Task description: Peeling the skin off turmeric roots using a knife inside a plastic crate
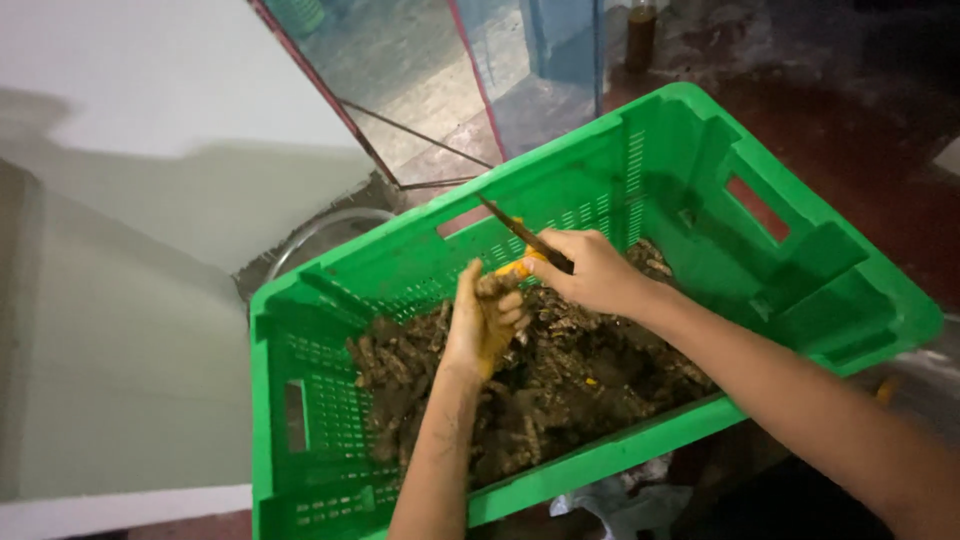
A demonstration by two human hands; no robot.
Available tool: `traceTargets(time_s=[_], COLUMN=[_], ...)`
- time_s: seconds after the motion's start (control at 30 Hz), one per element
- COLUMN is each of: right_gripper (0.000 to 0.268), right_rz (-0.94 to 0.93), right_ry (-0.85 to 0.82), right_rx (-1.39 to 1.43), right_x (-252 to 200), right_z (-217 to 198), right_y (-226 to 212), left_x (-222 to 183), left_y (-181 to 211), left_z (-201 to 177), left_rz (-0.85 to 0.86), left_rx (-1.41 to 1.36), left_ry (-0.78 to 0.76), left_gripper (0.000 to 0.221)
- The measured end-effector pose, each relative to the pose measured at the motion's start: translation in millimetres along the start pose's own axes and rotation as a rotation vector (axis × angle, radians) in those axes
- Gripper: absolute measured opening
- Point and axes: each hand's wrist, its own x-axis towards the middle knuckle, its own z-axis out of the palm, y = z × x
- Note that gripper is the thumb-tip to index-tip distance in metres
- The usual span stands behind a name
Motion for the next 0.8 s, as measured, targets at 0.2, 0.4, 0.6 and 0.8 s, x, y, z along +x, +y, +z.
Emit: traceTargets(time_s=[0.2, 0.4, 0.6, 0.8], right_gripper=[0.033, 0.032, 0.017, 0.021], right_rz=[0.463, 0.497, 0.123, -0.208], right_ry=[-0.080, -0.096, 0.181, 0.034], right_rx=[0.313, 0.569, -0.029, -0.454], right_x=[-4.2, -5.2, -8.1, -8.0], right_z=[19.2, 26.3, 13.5, 3.4], right_y=[0.4, -2.3, 9.9, 19.3], left_x=[-12.0, 21.2, -1.6, -5.4], left_y=[10.0, -8.8, -7.0, -11.5], left_z=[21.9, -17.3, 7.0, 12.0], left_rz=[0.275, 0.661, 0.536, 0.402], left_rx=[0.220, 0.554, 0.470, 0.393], left_ry=[0.001, 0.097, 0.052, -0.127], left_gripper=[0.038, 0.022, 0.027, 0.016])
